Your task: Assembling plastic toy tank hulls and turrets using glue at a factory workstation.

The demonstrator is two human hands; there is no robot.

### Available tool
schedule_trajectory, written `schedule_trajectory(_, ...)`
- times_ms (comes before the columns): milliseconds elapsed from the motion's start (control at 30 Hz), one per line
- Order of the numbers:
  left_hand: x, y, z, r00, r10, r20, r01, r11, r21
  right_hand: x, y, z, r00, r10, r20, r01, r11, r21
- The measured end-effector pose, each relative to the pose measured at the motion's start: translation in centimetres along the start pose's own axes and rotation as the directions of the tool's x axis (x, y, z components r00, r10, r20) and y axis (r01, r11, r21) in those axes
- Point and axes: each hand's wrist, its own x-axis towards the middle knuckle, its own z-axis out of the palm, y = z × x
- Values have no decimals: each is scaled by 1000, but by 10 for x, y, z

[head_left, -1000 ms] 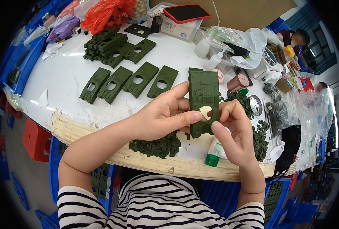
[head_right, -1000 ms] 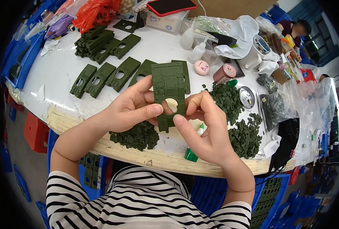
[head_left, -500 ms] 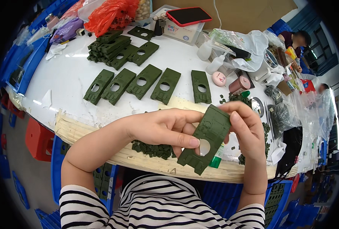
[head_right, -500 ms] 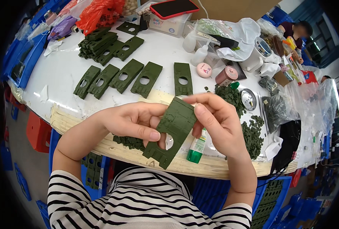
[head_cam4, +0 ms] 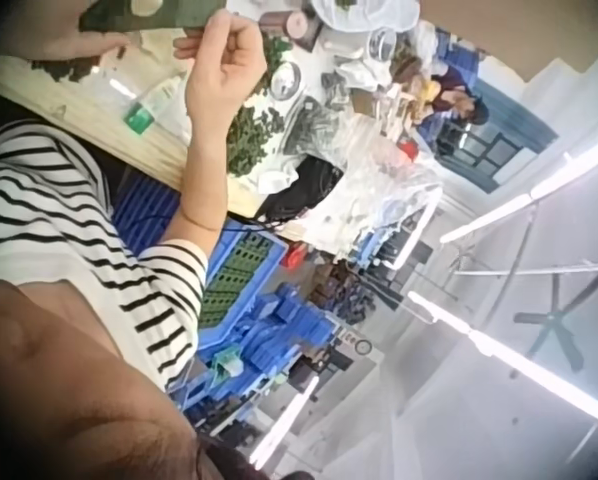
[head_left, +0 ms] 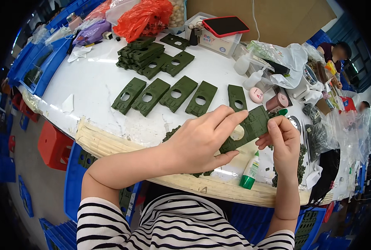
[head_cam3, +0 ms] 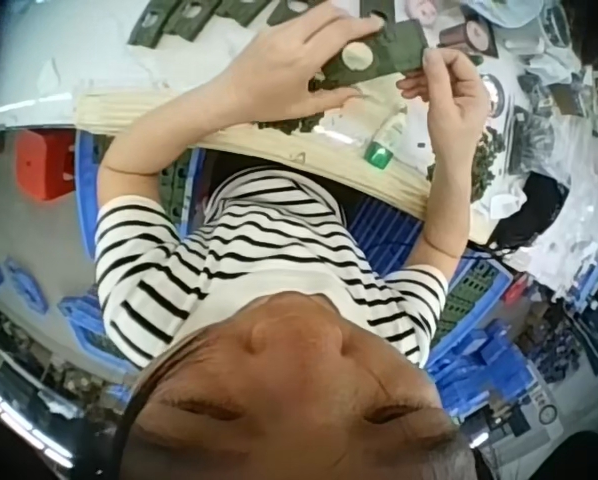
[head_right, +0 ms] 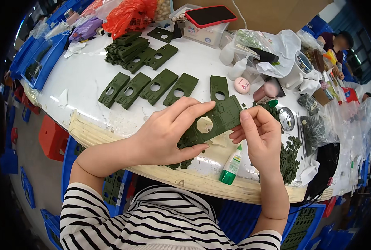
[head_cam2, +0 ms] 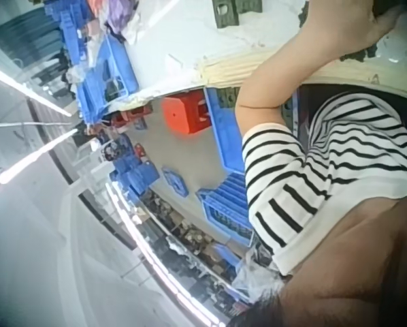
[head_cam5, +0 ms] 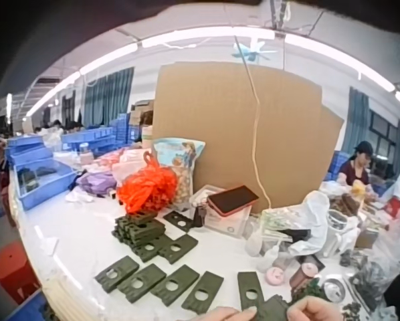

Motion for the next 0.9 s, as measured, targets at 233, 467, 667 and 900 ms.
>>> schedule_trajectory(233,3,-3,-30,989,-90,-121,103,989,101,0,-3,-2,998,-67,-6,67,996,-63)
schedule_trajectory(467,-71,-67,-128,800,-339,-495,558,725,404,-8,-15,-10,992,-126,4,126,987,-96)
schedule_trajectory(667,-116,-107,-158,685,-597,-418,729,547,412,-15,-21,-6,987,-157,24,158,980,-120)
schedule_trajectory(900,-108,-108,-144,668,-656,-351,736,514,440,-12,-17,-11,986,-164,32,167,980,-111)
